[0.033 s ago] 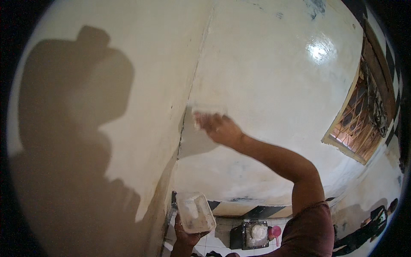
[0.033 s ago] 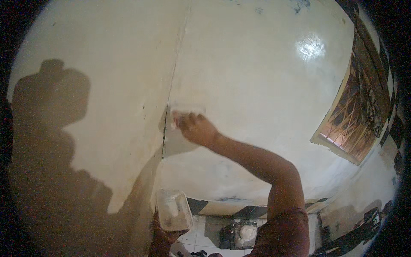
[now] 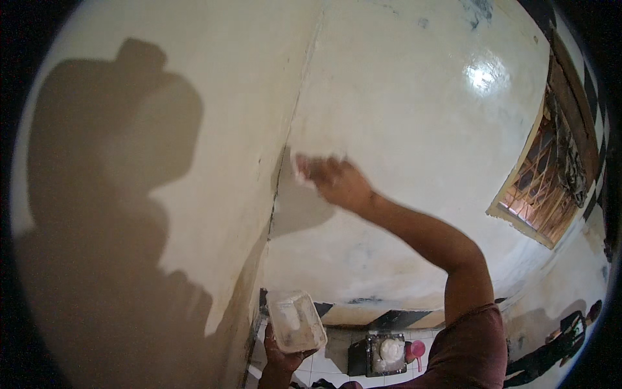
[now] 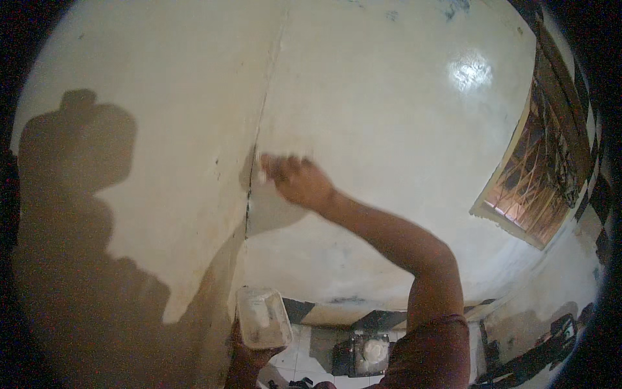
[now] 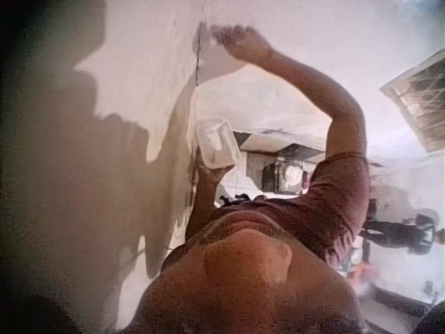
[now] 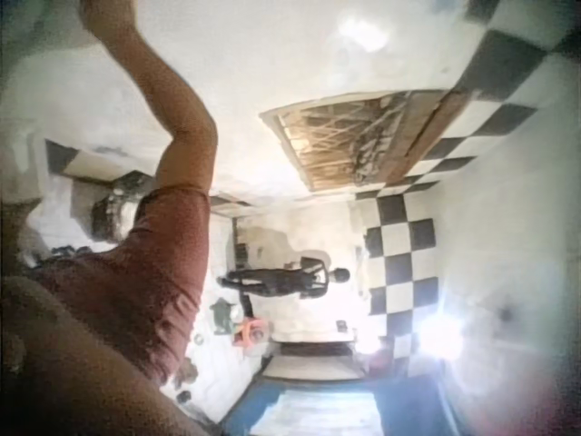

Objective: The person applies a white plaster-like substance to a wall corner and surface using a spreader, picking up more material from a small container as needed.

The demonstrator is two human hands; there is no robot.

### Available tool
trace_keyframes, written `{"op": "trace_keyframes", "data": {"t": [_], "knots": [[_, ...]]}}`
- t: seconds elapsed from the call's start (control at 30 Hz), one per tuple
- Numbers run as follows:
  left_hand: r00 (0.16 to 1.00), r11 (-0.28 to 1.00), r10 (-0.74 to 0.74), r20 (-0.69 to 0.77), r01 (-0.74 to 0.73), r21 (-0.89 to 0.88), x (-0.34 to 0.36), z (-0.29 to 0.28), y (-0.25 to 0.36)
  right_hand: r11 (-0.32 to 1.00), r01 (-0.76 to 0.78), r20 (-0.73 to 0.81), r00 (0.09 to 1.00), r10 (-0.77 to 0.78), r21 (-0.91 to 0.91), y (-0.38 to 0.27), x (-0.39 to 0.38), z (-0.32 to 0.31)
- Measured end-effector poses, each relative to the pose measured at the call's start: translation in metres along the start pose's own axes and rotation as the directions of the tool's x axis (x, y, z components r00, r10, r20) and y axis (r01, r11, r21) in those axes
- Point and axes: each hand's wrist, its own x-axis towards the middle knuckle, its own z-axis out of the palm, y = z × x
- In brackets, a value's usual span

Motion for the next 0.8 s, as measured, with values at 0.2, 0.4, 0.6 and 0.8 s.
{"op": "trace_keyframes", "data": {"t": [0.2, 0.4, 0.6, 0.8], "knots": [[0.991, 0.992, -0.124, -0.046, 0.123, -0.027, -0.002, 0.016, 0.011, 0.931, -0.109, -0.14, 0.988, 0.064, -0.348, 0.156, 0.107, -0.034], [0.971, 0.912, -0.24, -0.004, 0.224, -0.345, 0.0, 0.001, 0.003, 0.868, -0.191, -0.05, 0.981, 0.19, -0.459, 0.225, 0.159, -0.048], [0.985, 0.958, -0.171, -0.024, 0.161, -0.236, 0.003, -0.016, -0.005, 0.926, 0.026, 0.001, 1.0, -0.028, -0.377, 0.06, 0.031, 0.071], [0.968, 0.944, -0.244, -0.065, 0.221, -0.243, 0.012, -0.029, -0.009, 0.978, 0.207, 0.171, 0.965, -0.199, -0.031, -0.022, -0.046, 0.013]]}}
